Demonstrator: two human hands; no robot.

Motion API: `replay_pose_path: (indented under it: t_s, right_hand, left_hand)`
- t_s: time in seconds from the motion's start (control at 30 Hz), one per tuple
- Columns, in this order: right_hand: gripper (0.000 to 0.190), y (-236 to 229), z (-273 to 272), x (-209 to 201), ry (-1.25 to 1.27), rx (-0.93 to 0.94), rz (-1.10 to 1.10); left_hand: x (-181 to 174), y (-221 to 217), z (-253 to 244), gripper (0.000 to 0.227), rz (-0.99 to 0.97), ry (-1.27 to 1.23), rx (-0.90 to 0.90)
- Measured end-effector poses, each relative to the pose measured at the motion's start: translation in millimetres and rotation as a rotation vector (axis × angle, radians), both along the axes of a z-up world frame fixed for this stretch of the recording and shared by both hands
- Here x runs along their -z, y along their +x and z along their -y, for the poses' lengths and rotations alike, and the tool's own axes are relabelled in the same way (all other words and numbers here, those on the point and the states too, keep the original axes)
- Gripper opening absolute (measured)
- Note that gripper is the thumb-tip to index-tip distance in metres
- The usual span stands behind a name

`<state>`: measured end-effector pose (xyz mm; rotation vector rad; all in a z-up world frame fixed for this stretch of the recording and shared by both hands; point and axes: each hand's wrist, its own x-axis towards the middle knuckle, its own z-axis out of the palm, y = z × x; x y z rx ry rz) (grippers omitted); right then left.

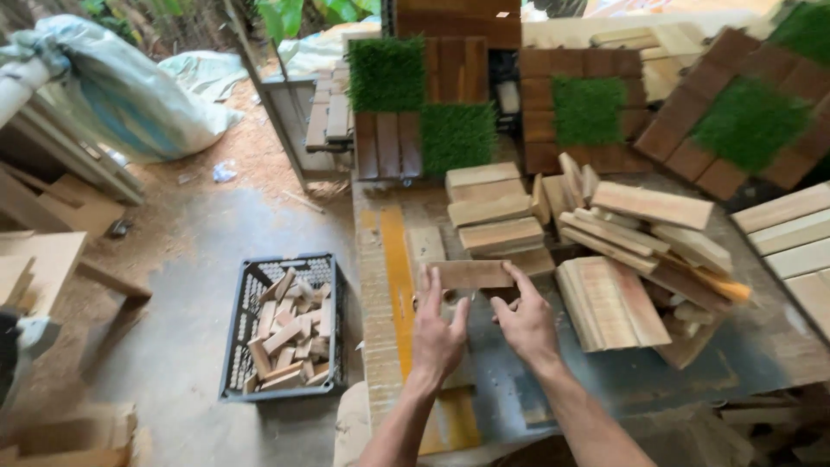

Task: The person repeatedly picks up small rectangular wooden blocks from a pile and rubs them against a stationary sanding surface on a workbench. They handle the blocks one by one, turning them over to smooth different sides, and place the finished pieces into a black plastic crate.

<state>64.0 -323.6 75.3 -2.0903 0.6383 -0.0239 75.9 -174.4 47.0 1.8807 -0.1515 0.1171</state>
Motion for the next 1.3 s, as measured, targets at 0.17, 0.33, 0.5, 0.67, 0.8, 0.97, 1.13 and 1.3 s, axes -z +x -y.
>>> replay_pose_path:
  t_s: [0.17, 0.33, 0.5, 0.67, 0.8, 0.97, 1.13, 1.3]
  right_hand:
    - [0.061, -29, -54, 20, 0.057, -0.134, 0.186]
    - [0.059, -61, -90, 37, 0.007, -0.494, 0.275]
    - [0.050, -74, -90, 69, -0.463, -0.686, 0.342]
    - [0.059, -58, -89, 85, -0.706, -0.704, 0.512]
    - [0.057, -45, -84, 93, -0.608, -0.806, 0.483]
    - [0.059, -36, -73, 102, -0.541, -0.861, 0.448]
    - [0.060, -16, -74, 96, -0.504, -0.879, 0.360]
    - [0.060, 20, -75, 97, -0.475, -0.856, 0.284]
  left_hand:
    - [28, -36, -83, 0.070, -0.040, -0.055, -0.121]
    - [47, -89, -138, 0.066, -0.131, -0.036, -0.328]
    - [69, -104, -155, 0.062, -0.185, 0.171, -0.335]
    - [99, -94, -156, 0.057, -0.065, 0.293, -0.285]
    - [83, -97, -156, 0.052, -0.028, 0.349, -0.310]
    - [75, -77, -161, 0.046, 0.160, 0.503, -0.172]
    - [89, -52, -152, 0.047, 0.163, 0.352, -0.039]
    - [98, -17, -145, 0.046, 0.122, 0.320, -0.054]
